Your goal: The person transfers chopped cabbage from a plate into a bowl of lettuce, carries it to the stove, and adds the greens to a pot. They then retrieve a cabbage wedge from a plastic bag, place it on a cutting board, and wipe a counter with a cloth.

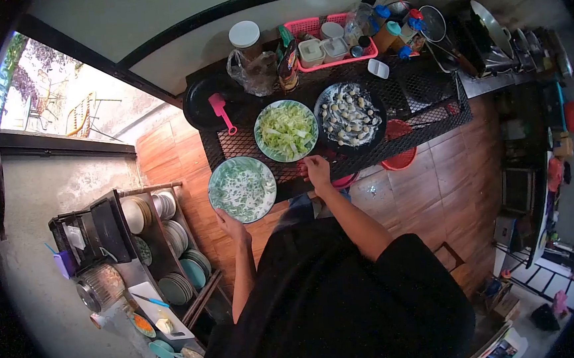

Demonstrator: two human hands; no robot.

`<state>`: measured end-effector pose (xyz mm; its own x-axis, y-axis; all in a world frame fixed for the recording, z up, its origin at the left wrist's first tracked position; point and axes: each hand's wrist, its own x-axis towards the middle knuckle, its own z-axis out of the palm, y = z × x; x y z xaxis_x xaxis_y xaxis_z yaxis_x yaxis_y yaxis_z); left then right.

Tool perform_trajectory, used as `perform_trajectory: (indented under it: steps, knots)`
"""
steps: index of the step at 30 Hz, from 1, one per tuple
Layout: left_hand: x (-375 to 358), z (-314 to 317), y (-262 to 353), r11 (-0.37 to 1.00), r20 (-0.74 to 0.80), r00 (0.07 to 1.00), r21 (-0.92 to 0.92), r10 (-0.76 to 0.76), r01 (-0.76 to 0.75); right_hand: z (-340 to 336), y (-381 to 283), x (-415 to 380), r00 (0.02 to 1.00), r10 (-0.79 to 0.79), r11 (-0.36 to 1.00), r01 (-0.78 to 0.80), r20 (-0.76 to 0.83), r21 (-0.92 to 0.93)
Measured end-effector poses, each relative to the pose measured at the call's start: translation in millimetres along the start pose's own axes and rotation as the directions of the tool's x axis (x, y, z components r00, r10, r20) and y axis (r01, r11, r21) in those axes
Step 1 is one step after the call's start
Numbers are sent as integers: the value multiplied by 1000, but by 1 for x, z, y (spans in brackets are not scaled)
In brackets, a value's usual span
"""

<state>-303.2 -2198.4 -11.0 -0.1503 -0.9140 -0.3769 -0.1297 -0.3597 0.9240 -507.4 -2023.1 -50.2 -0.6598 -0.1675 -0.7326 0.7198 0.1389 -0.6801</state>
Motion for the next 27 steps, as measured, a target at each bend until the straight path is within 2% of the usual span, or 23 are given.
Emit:
perform_trajectory:
  steps: [3, 7, 12, 14, 16, 20, 22, 23, 25, 27]
  knots:
    - [8, -7, -7, 1000, -24, 1000, -4, 18, -18, -6, -3, -1, 998, 41, 998, -43, 40, 56]
    - [18, -13, -18, 998, 13, 999, -41, -49, 50, -5, -3, 7, 990, 94, 990, -105, 109, 95]
    - [28, -18, -33, 982, 65, 985, -94, -160, 166, -1, -8, 25, 991, 120, 986, -125, 55, 111]
    - [35, -26, -45, 991, 121, 984, 0, -132, 133, -4, -7, 40, 989, 136, 985, -141, 55, 102]
    - [35, -29, -48, 986, 107, 981, 22, -165, 163, -7, -6, 50, 997, 51, 992, -57, 53, 110]
    - [28, -28, -37, 969, 77, 973, 137, -217, 205, -14, -7, 58, 993, 75, 992, -84, 90, 97]
    - [22, -27, -28, 967, 72, 978, 176, -197, 182, -16, -8, 54, 986, 150, 989, -149, 72, -26]
    - [20, -26, -25, 963, 67, 982, 216, -177, 159, -17, -8, 48, 986, 152, 988, -150, 75, -32]
    - [23, -28, -37, 964, 50, 989, 238, -136, 120, -16, -9, 32, 995, 96, 976, -101, -35, -195]
    - [23, -32, -43, 962, 15, 996, 259, -92, 85, -14, -9, 16, 998, 55, 974, -51, 11, -220]
